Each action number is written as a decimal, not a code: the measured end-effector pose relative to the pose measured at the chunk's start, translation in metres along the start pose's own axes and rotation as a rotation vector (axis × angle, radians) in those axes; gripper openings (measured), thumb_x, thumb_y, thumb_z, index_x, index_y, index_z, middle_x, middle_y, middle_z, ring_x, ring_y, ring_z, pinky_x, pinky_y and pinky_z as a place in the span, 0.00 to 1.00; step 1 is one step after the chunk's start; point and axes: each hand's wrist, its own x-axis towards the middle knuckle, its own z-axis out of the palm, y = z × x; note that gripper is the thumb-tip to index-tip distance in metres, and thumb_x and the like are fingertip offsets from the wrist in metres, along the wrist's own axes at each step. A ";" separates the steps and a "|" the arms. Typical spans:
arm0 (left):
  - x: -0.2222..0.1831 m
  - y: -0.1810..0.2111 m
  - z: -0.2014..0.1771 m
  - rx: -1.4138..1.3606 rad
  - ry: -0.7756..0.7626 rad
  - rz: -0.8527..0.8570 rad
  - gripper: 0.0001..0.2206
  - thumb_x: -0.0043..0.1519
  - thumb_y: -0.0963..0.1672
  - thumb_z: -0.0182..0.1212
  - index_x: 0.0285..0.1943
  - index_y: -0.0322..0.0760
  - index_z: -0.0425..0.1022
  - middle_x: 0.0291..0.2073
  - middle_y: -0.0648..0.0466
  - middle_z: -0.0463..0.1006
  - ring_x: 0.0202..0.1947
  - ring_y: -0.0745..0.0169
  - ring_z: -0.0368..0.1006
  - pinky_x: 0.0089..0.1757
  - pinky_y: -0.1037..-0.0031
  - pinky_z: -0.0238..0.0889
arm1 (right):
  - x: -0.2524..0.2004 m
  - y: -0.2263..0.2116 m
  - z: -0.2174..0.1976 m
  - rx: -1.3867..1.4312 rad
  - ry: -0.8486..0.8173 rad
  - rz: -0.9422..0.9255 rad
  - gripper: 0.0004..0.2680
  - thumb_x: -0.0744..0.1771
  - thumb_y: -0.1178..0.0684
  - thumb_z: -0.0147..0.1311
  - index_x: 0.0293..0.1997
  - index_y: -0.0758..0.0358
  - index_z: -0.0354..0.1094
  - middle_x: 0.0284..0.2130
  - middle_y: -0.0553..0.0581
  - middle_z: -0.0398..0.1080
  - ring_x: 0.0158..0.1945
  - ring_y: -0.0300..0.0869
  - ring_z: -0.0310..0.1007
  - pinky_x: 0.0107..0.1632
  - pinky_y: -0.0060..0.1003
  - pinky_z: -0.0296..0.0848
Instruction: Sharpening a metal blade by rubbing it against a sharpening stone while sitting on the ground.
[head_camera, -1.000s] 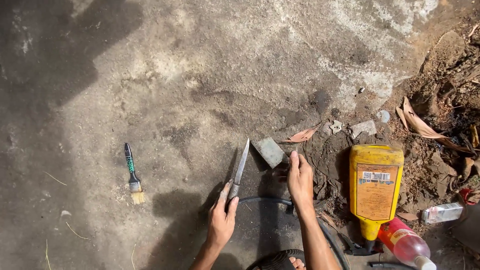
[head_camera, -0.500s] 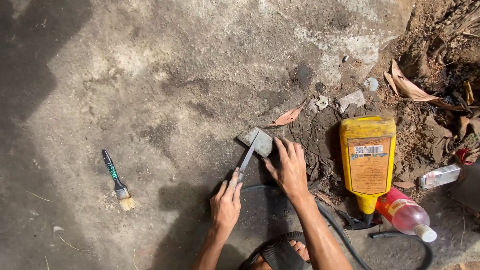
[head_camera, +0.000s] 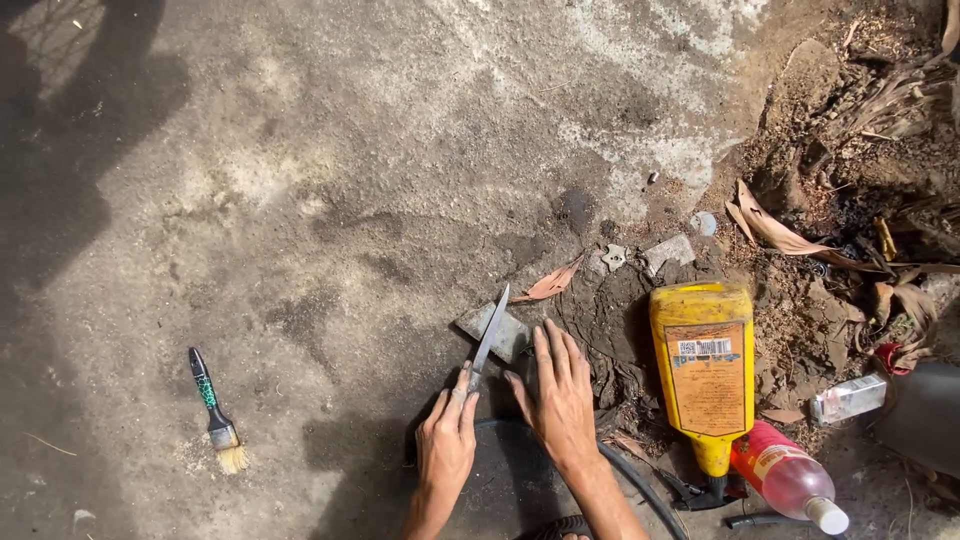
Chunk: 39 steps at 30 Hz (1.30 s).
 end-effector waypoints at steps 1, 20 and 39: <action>-0.024 -0.001 -0.001 -0.018 0.005 -0.023 0.18 0.69 0.46 0.54 0.68 0.44 0.72 0.44 0.49 0.83 0.37 0.50 0.81 0.39 0.65 0.73 | -0.011 -0.012 -0.008 0.004 0.028 -0.073 0.31 0.69 0.37 0.52 0.77 0.66 0.45 0.75 0.66 0.48 0.75 0.56 0.48 0.72 0.53 0.54; 0.010 0.002 -0.011 -0.068 -0.026 -0.037 0.18 0.68 0.40 0.50 0.67 0.40 0.74 0.56 0.48 0.82 0.42 0.39 0.81 0.37 0.61 0.72 | 0.024 -0.062 0.000 -0.003 -0.060 -0.208 0.32 0.71 0.29 0.30 0.75 0.73 0.48 0.74 0.71 0.49 0.79 0.58 0.40 0.77 0.62 0.37; -0.044 0.003 -0.017 -0.091 -0.123 -0.142 0.19 0.67 0.41 0.47 0.67 0.37 0.73 0.55 0.45 0.82 0.44 0.40 0.81 0.37 0.62 0.73 | -0.027 -0.080 0.005 0.057 -0.132 -0.103 0.35 0.70 0.25 0.30 0.76 0.71 0.45 0.74 0.69 0.48 0.80 0.55 0.38 0.78 0.59 0.32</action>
